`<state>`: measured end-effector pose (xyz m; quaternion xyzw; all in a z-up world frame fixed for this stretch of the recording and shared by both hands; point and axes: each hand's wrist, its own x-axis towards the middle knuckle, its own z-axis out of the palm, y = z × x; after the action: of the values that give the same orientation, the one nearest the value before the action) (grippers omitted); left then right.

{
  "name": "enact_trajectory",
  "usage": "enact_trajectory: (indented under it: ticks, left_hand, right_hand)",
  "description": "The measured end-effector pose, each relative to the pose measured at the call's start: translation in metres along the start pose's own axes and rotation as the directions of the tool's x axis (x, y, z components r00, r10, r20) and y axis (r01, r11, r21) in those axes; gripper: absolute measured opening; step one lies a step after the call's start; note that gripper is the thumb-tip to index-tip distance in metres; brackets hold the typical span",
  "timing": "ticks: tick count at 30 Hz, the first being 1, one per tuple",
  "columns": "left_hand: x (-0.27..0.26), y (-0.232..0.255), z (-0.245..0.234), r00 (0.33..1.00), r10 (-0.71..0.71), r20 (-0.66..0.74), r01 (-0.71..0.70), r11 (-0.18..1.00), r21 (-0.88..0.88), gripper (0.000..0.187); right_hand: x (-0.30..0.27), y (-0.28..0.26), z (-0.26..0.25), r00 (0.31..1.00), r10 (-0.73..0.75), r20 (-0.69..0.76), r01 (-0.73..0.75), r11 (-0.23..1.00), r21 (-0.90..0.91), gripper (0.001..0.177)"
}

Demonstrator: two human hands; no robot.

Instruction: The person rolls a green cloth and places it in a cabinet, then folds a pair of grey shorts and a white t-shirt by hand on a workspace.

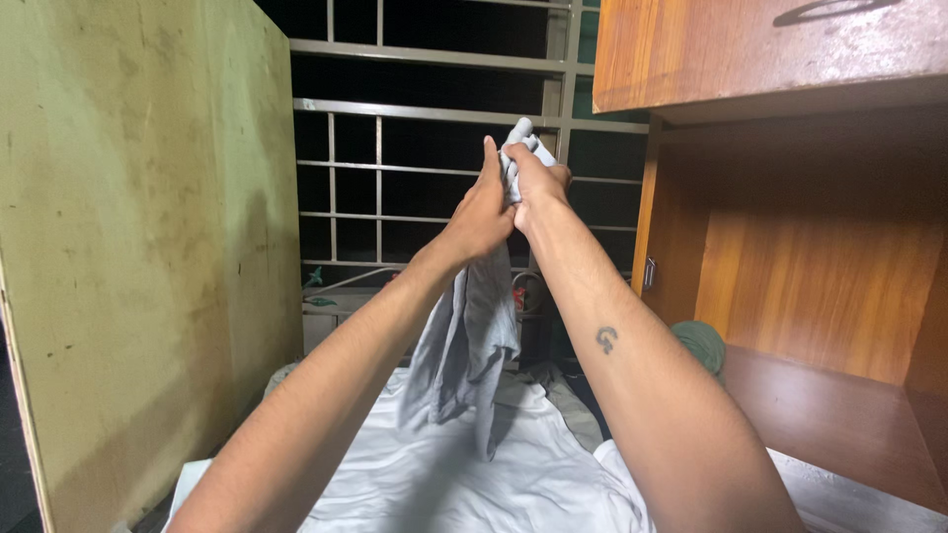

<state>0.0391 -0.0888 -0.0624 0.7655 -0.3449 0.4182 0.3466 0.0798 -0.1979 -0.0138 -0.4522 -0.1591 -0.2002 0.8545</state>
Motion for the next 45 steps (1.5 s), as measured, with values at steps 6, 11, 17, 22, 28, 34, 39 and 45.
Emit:
enact_trajectory:
  ticks: [6, 11, 17, 22, 28, 34, 39, 45]
  left_hand:
    - [-0.036, 0.001, 0.018, 0.955, 0.175, -0.239, -0.145, 0.980, 0.138, 0.107]
    - [-0.089, 0.037, 0.036, 0.858, -0.350, -0.375, 0.431, 0.888, 0.157, 0.122]
    - [-0.145, 0.017, 0.066, 0.604, -0.659, -0.447, 0.766, 0.636, 0.097, 0.125]
    - [-0.188, -0.053, 0.074, 0.419, -0.774, -0.476, 0.887, 0.460, 0.032, 0.096]
    - [-0.239, -0.133, 0.027, 0.615, -0.518, -0.595, 0.778, 0.520, 0.351, 0.058]
    - [-0.237, -0.134, -0.075, 0.710, -0.313, -0.631, 0.702, 0.380, 0.602, 0.056]
    - [-0.235, -0.141, -0.113, 0.825, -0.190, -0.532, 0.565, 0.273, 0.778, 0.045]
    - [-0.261, -0.159, -0.087, 0.869, -0.295, -0.398, 0.464, 0.207, 0.861, 0.026]
  right_hand:
    - [0.004, 0.013, 0.004, 0.989, 0.067, -0.132, -0.036, 0.974, 0.225, 0.030]
    - [-0.011, 0.006, 0.011, 0.981, 0.137, -0.135, -0.104, 0.969, 0.224, 0.029]
    - [-0.014, 0.004, 0.013, 0.987, 0.145, -0.075, -0.109, 0.928, 0.356, 0.035]
    - [-0.003, 0.004, 0.003, 0.986, 0.147, -0.081, -0.089, 0.868, 0.488, 0.043]
    - [-0.001, 0.018, -0.024, 0.969, 0.203, -0.141, -0.115, 0.876, 0.468, 0.046]
    - [0.010, 0.066, -0.061, 0.931, 0.323, -0.172, -0.224, 0.873, 0.433, 0.039]
    - [0.043, 0.149, -0.116, 0.899, 0.436, -0.033, -0.384, 0.824, 0.416, 0.042]
    - [0.034, 0.243, -0.202, 0.810, 0.580, -0.088, -0.529, 0.787, 0.317, 0.048]
